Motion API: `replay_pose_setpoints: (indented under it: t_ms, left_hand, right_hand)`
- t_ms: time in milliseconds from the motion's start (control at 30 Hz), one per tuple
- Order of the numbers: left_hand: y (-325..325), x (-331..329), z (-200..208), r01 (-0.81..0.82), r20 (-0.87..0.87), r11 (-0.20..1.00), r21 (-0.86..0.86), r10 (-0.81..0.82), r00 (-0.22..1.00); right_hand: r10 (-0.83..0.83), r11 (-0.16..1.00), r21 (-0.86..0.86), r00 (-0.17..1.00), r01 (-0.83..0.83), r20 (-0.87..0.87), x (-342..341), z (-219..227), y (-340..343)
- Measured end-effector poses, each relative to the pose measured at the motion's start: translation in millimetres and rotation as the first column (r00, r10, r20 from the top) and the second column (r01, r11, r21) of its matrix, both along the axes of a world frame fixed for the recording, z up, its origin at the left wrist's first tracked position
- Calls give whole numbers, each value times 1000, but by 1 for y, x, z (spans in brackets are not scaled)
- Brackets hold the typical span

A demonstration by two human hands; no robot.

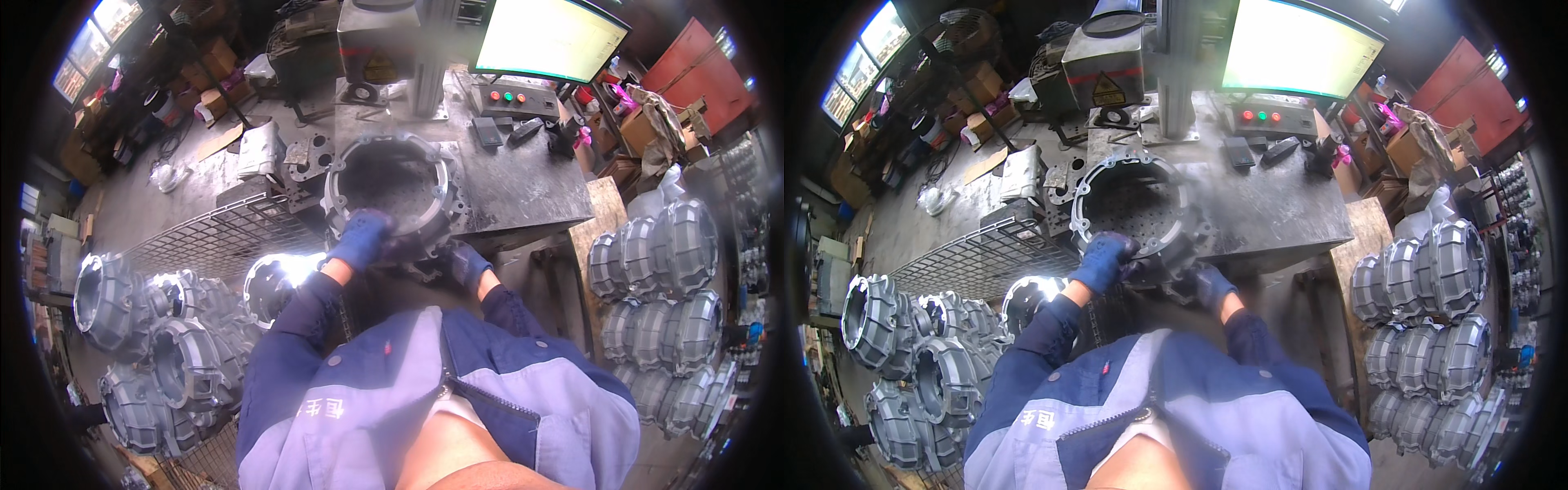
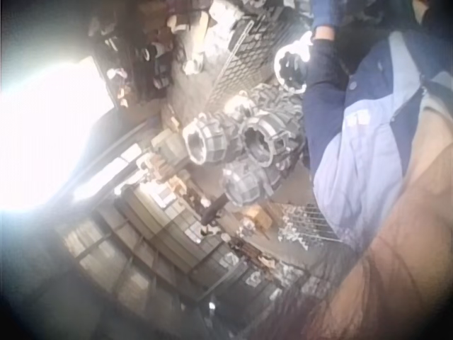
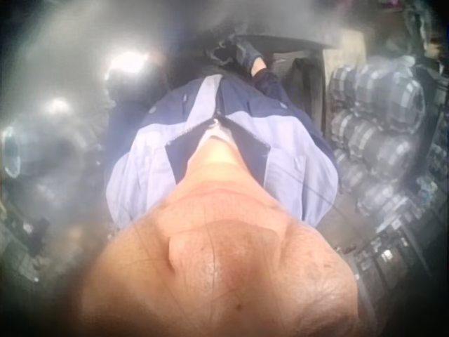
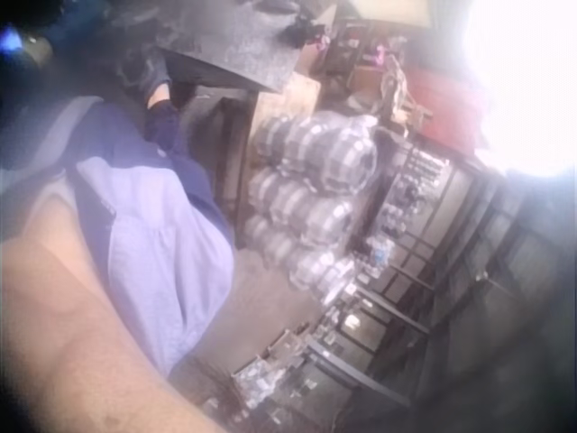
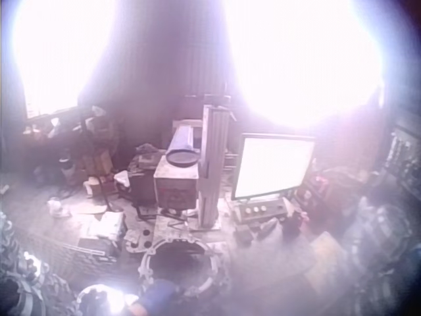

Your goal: The person repeatedly picks up cylindrical metal parts from a wire basket, wipes the interior and exterior surfaces with gloved hands, and returns them to the basket. The cycle repeats for multiple parts throughout the clip.

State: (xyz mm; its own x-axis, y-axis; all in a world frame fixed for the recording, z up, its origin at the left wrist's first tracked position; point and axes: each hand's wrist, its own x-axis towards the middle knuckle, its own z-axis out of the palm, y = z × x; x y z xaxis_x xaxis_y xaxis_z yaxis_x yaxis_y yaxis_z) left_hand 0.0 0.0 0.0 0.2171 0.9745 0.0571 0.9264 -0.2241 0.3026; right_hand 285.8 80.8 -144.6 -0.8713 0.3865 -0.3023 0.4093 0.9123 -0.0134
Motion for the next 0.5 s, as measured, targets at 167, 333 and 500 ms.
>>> replay_pose_setpoints:
  t_ms: [167, 333, 500]
  left_hand:
    - [0, -4, 1, 6, 35, 999, 51, -8, 999]
    - [-2, -2, 1, 10, 35, 1000, -11, -9, 999]
    - [-4, 3, 5, 4, 60, 999, 49, -7, 998]
  right_hand:
    - [90, 985, 152, 996, -86, -20, -1, 1, -1]
    - [-517, 720, -692, 697, 40, -497, 8, -12, -12]
    - [-520, 670, -690, 488, -275, -700, 9, -39, -1]
